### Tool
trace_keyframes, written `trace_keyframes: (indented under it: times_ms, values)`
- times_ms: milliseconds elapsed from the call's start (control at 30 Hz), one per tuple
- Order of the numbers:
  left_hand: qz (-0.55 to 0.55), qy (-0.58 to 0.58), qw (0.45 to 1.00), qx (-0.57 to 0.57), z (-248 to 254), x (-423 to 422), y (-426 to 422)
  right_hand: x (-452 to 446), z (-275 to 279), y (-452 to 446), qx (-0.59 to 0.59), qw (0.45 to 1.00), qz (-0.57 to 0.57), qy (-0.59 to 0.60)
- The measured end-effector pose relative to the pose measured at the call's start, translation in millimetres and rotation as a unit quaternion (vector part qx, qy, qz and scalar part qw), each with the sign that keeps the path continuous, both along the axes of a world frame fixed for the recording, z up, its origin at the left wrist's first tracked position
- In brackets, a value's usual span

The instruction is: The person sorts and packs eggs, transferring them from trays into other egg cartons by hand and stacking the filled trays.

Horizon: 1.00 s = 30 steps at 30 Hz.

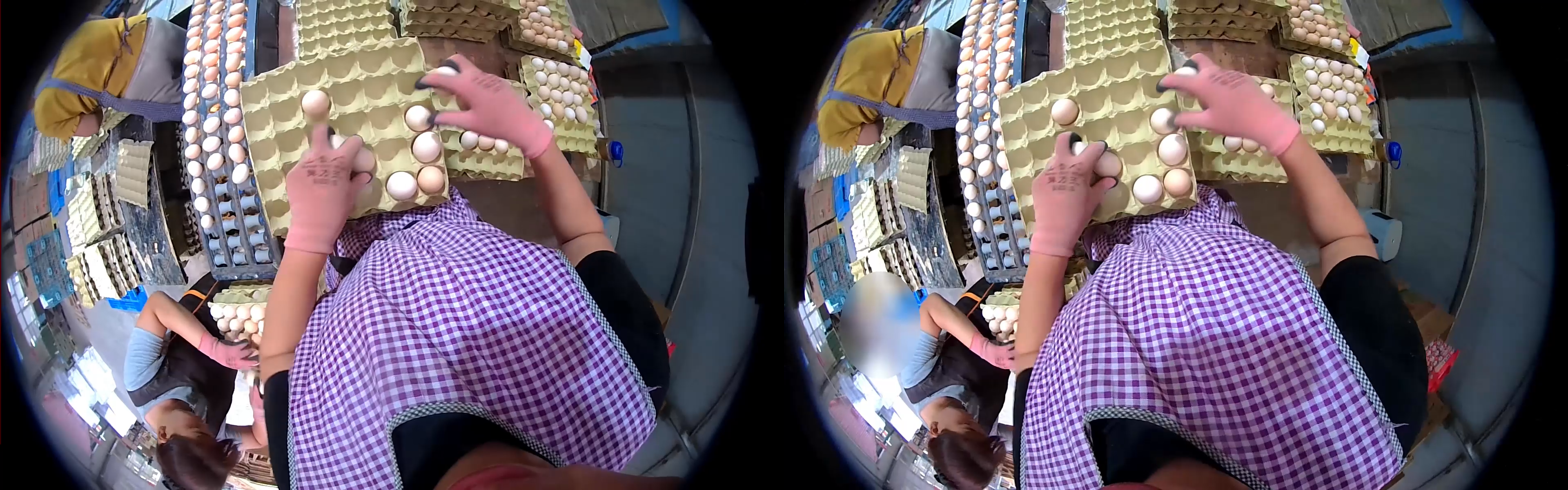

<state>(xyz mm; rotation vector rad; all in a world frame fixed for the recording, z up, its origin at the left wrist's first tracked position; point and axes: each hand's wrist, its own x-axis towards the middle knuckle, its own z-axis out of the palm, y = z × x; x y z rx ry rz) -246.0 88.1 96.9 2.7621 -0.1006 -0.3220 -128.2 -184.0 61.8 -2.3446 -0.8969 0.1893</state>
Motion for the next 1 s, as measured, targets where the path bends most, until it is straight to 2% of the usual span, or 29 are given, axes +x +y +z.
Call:
trace_keyframes:
  times_ms: [33,67,100,167,233,300,367,400,433,467,533,567,600,667,700,733,800,833,933,1000]
  values:
    - [-0.037,0.004,0.995,0.095,-4,4,-3,-8,3,11,-0.121,0.990,0.020,-0.068]
    - [-0.032,0.005,0.995,0.096,-7,7,-5,-12,5,18,-0.238,0.961,0.040,-0.135]
    - [-0.061,-0.031,0.992,0.102,-10,6,-4,-8,10,24,-0.251,0.960,0.056,-0.110]
    - [-0.105,-0.114,0.979,0.130,-29,6,5,-5,12,34,-0.275,0.946,0.098,-0.141]
    - [-0.081,-0.098,0.984,0.123,-32,8,7,-5,17,43,-0.304,0.919,0.139,-0.207]
    - [-0.058,-0.089,0.988,0.108,-27,-3,18,4,27,46,-0.270,0.923,0.179,-0.206]
    - [0.060,-0.090,0.988,-0.110,-13,-27,30,15,42,53,-0.241,0.939,0.181,-0.164]
    - [0.137,-0.085,0.968,-0.191,-5,-44,37,19,48,61,-0.233,0.948,0.166,-0.140]
    - [0.194,-0.141,0.930,-0.278,-8,-59,46,21,62,74,-0.199,0.958,0.159,-0.131]
    - [0.247,-0.196,0.878,-0.361,-18,-77,55,20,79,93,-0.162,0.978,0.129,-0.030]
    - [0.437,-0.162,0.718,-0.517,-27,-110,70,19,83,142,-0.096,0.970,0.196,-0.109]
    - [0.492,-0.186,0.704,-0.477,-41,-123,82,12,84,175,-0.071,0.961,0.241,-0.113]
    - [0.544,-0.208,0.687,-0.435,-67,-136,95,2,84,216,-0.089,0.954,0.282,-0.052]
    - [0.609,-0.247,0.627,-0.418,-123,-151,118,-19,82,288,-0.128,0.923,0.363,-0.023]
    - [0.619,-0.233,0.678,-0.320,-135,-158,129,-26,57,326,-0.134,0.903,0.406,-0.040]
    - [0.628,-0.239,0.666,-0.325,-145,-161,139,-36,38,361,-0.183,0.883,0.433,-0.011]
    - [0.644,-0.153,0.725,-0.192,-170,-165,156,-43,-12,414,-0.246,0.845,0.473,0.027]
    - [0.651,-0.138,0.724,-0.183,-194,-166,163,-45,-34,433,-0.267,0.834,0.480,0.045]
    - [0.674,-0.099,0.720,-0.132,-180,-155,166,-33,-114,469,-0.339,0.806,0.478,0.082]
    - [0.689,-0.071,0.709,-0.131,-179,-157,168,-33,-122,473,-0.352,0.799,0.483,0.073]
